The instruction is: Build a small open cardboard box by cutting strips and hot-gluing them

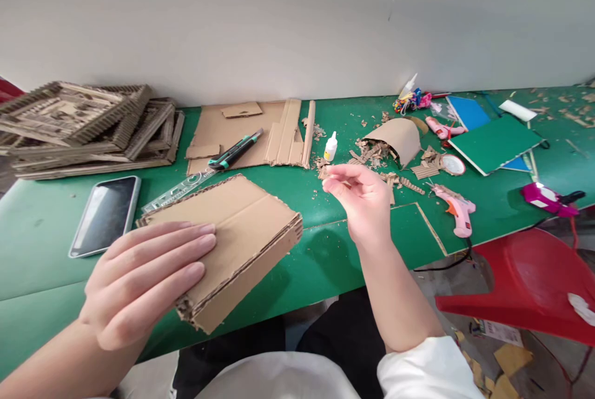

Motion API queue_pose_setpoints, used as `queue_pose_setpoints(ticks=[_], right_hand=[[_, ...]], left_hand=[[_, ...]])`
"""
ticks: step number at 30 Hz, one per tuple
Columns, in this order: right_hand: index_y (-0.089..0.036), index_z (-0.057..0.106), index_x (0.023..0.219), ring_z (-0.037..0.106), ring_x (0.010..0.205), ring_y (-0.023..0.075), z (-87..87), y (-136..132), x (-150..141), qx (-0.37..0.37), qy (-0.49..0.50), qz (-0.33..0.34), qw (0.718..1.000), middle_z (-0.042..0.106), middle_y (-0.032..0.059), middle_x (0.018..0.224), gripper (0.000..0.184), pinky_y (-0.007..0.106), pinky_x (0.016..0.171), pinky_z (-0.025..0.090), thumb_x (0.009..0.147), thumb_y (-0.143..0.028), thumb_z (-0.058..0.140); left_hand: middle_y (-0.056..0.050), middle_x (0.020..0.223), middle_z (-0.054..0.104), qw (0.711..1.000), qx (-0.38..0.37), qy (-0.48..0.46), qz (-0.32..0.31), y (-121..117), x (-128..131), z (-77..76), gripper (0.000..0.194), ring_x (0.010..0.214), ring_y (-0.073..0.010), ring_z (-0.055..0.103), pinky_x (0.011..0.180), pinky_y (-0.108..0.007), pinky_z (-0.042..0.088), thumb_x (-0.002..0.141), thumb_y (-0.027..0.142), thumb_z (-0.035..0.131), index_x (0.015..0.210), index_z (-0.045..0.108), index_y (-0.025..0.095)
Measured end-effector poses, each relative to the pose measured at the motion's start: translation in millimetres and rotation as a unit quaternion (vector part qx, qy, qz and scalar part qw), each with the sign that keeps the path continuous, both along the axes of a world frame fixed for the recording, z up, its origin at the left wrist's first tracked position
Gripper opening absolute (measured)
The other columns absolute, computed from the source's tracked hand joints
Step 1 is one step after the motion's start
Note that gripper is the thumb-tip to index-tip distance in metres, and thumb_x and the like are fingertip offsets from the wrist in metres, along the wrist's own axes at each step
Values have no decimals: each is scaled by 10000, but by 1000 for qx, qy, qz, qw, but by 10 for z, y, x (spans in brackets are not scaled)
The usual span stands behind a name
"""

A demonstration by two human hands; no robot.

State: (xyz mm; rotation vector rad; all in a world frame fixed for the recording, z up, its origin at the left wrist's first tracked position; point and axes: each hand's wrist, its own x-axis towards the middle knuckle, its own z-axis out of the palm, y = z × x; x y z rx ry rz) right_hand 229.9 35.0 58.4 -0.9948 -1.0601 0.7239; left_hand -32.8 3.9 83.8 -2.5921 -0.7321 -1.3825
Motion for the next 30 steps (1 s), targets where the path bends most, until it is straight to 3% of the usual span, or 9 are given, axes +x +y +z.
queue_pose_setpoints(ticks=[3,6,16,26,30], right_hand=[[-272,733,763,621,554,73,13,-5,-12,-2,8,-3,1000,677,-57,649,110,205,546,569,684,-204,766],[-274,736,786,606,539,64,20,-7,-22,5,16,9,1000,666,-58,634,79,194,536,557,724,-226,738],[-265,734,828,620,558,76,29,-17,-31,12,42,24,999,684,-48,628,64,205,533,548,776,-250,700],[-276,728,828,647,631,86,37,-17,-49,5,44,23,999,692,-52,671,134,208,563,568,715,-206,743],[-284,727,845,626,610,73,36,-16,-42,7,26,19,999,661,-64,657,183,202,576,569,693,-189,760]], left_hand=[[-21,898,736,990,115,53,-58,32,-21,6,144,904,-187,709,699,-321,631,881,146,486,825,601,213],[-30,900,733,986,140,73,-56,62,-28,25,161,945,-191,698,704,-321,631,869,115,475,793,588,201],[-102,868,710,983,154,71,-66,52,13,55,166,945,-228,693,692,-350,629,862,84,450,768,569,149],[-15,944,733,993,95,41,-56,41,-38,6,138,947,-187,698,739,-329,630,888,151,507,819,608,214],[-24,940,734,991,106,58,-59,42,-33,18,153,950,-185,697,736,-320,628,887,139,493,811,608,205]])
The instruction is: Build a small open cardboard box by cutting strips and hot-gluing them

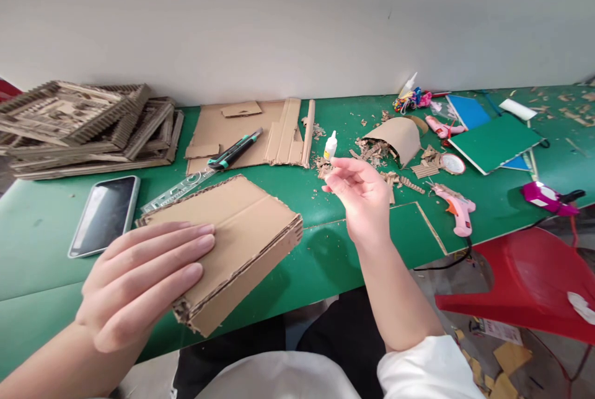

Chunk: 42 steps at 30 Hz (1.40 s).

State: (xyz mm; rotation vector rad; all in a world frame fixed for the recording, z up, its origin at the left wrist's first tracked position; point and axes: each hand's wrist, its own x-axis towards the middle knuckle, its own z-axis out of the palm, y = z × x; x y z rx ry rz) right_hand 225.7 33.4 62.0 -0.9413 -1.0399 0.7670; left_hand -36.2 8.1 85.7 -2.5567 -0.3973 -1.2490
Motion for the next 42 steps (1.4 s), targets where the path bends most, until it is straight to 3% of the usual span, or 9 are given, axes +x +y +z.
queue_pose_setpoints(ticks=[16,24,28,34,42], right_hand=[[-274,707,887,674,687,85,-20,-12,-5,8,-20,22,1000,734,-62,768,213,241,665,584,746,-115,690],[-263,686,905,680,739,119,-20,-13,-5,-11,-36,6,999,728,-38,800,203,306,698,595,729,-162,696],[-266,692,874,663,699,103,-2,-4,-10,-9,-30,7,999,695,-53,737,219,275,680,592,678,-191,754],[-259,704,814,664,606,90,-8,-10,-6,-26,-20,8,999,712,-57,715,143,246,609,590,706,-174,742],[-252,711,811,697,720,121,-11,-25,-28,-18,-60,-4,998,743,-37,786,168,262,641,602,697,-128,716]], left_hand=[[-14,949,733,1000,-12,-13,3,3,-5,-26,146,914,-186,704,714,-331,626,895,161,499,846,622,223],[4,937,734,996,-65,-55,9,-21,-9,-82,101,855,-186,713,725,-357,623,902,250,542,956,623,277],[6,905,731,997,-62,-31,24,-25,-37,-52,103,819,-182,715,698,-346,618,908,258,520,965,604,277],[-3,893,731,999,-38,-5,31,-10,-29,-8,123,818,-183,716,678,-343,622,909,216,484,943,596,255],[-10,901,733,999,-25,-18,11,4,-11,15,126,848,-190,715,675,-341,625,899,188,493,878,605,240]])
